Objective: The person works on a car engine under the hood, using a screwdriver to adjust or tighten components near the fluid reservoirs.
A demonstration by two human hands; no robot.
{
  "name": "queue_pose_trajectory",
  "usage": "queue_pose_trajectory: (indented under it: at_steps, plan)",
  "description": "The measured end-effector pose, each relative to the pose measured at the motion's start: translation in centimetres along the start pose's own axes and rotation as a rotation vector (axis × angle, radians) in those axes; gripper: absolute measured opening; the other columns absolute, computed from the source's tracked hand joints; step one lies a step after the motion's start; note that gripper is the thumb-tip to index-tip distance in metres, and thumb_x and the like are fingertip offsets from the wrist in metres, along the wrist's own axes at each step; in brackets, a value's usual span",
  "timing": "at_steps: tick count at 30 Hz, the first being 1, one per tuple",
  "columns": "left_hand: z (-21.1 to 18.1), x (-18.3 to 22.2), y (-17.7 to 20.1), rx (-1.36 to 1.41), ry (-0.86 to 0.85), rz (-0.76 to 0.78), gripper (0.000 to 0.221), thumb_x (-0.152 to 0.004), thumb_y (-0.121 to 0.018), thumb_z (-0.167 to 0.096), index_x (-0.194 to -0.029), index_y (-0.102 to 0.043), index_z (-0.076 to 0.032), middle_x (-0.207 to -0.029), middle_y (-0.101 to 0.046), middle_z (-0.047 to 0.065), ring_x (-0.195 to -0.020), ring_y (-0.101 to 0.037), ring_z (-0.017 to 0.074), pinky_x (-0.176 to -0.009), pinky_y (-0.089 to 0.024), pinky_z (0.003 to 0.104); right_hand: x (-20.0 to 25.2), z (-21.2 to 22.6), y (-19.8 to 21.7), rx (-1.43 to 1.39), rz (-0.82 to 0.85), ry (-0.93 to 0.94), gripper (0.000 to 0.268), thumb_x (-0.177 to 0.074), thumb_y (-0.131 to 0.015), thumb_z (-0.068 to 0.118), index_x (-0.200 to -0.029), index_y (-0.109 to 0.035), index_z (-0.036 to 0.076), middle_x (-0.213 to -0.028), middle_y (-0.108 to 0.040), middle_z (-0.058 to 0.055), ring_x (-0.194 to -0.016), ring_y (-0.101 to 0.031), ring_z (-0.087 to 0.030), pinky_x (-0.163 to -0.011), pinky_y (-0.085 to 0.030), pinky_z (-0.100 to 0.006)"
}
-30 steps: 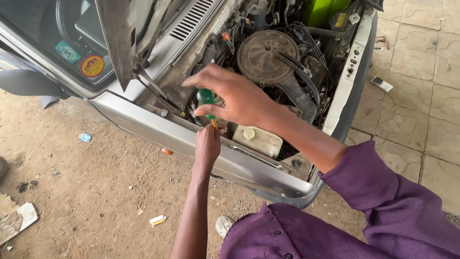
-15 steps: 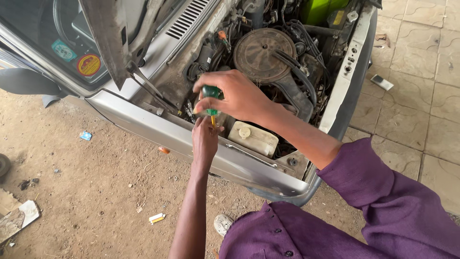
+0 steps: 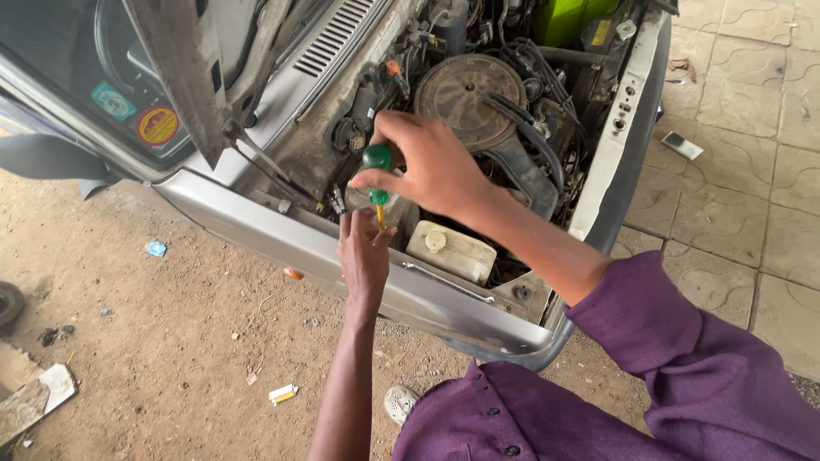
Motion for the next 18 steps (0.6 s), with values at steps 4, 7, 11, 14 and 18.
queue_pose_trajectory:
  at_steps: [4, 7, 11, 14, 18]
  plan:
    - [0.3, -0.4, 0.2, -0.183, -0.077, 0.048, 0.02, -0.086, -0.077, 0.0, -0.093, -0.058, 0.001, -0.088, -0.07, 0.017, -0.08, -0.07, 0.0394, -0.067, -0.05, 0.051, 0.5, 0.5, 0.5, -0.01, -0.169, 0.429, 0.048, -0.1, -0.07, 0.033, -0.138, -0.061, 0.004, -0.112, -0.069, -0.015, -0.102, -0.071, -0.03, -0.088, -0.055, -0.039]
    - [1.2, -0.8, -0.2, -0.165, -0.052, 0.076, 0.018, -0.086, -0.075, -0.001, -0.093, -0.059, 0.0, -0.087, -0.071, 0.015, -0.079, -0.072, 0.0362, -0.067, -0.051, 0.05, -0.7, 0.1, -0.2, -0.095, -0.172, 0.486, 0.035, -0.101, -0.061, 0.022, -0.131, -0.061, 0.005, -0.125, -0.067, -0.02, -0.104, -0.071, -0.031, -0.092, -0.056, -0.037]
    - [0.9, -0.7, 0.0, -0.086, -0.153, 0.068, 0.024, -0.084, -0.071, 0.004, -0.105, -0.06, 0.001, -0.091, -0.071, 0.017, -0.083, -0.072, 0.0364, -0.067, -0.052, 0.047, -1.2, -1.0, 0.4, -0.051, -0.025, 0.158, 0.04, -0.096, -0.074, 0.036, -0.121, -0.064, 0.006, -0.108, -0.073, -0.009, -0.095, -0.074, -0.023, -0.085, -0.059, -0.037]
    - [0.4, -0.2, -0.2, -0.034, -0.112, 0.042, 0.028, -0.082, -0.077, -0.001, -0.105, -0.061, 0.001, -0.089, -0.07, 0.017, -0.078, -0.072, 0.034, -0.065, -0.052, 0.046, -1.0, -0.8, 0.3, 0.024, 0.042, -0.066, 0.042, -0.095, -0.075, 0.04, -0.112, -0.062, 0.004, -0.098, -0.071, -0.009, -0.085, -0.072, -0.022, -0.078, -0.06, -0.037]
    - [0.9, -1.3, -0.7, -0.143, -0.115, 0.046, 0.014, -0.085, -0.072, 0.003, -0.094, -0.062, -0.002, -0.086, -0.072, 0.014, -0.078, -0.073, 0.0325, -0.068, -0.053, 0.045, -0.5, 0.1, 0.6, 0.076, -0.051, 0.185, 0.045, -0.095, -0.074, 0.034, -0.129, -0.063, 0.005, -0.104, -0.069, -0.014, -0.088, -0.07, -0.026, -0.08, -0.058, -0.039]
Point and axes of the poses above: each hand's wrist, its own x-axis away from the middle knuckle, its own y-axis out of the back of the hand, z = x × y, the point moved 2 cm from there along -x, towards the middle knuckle
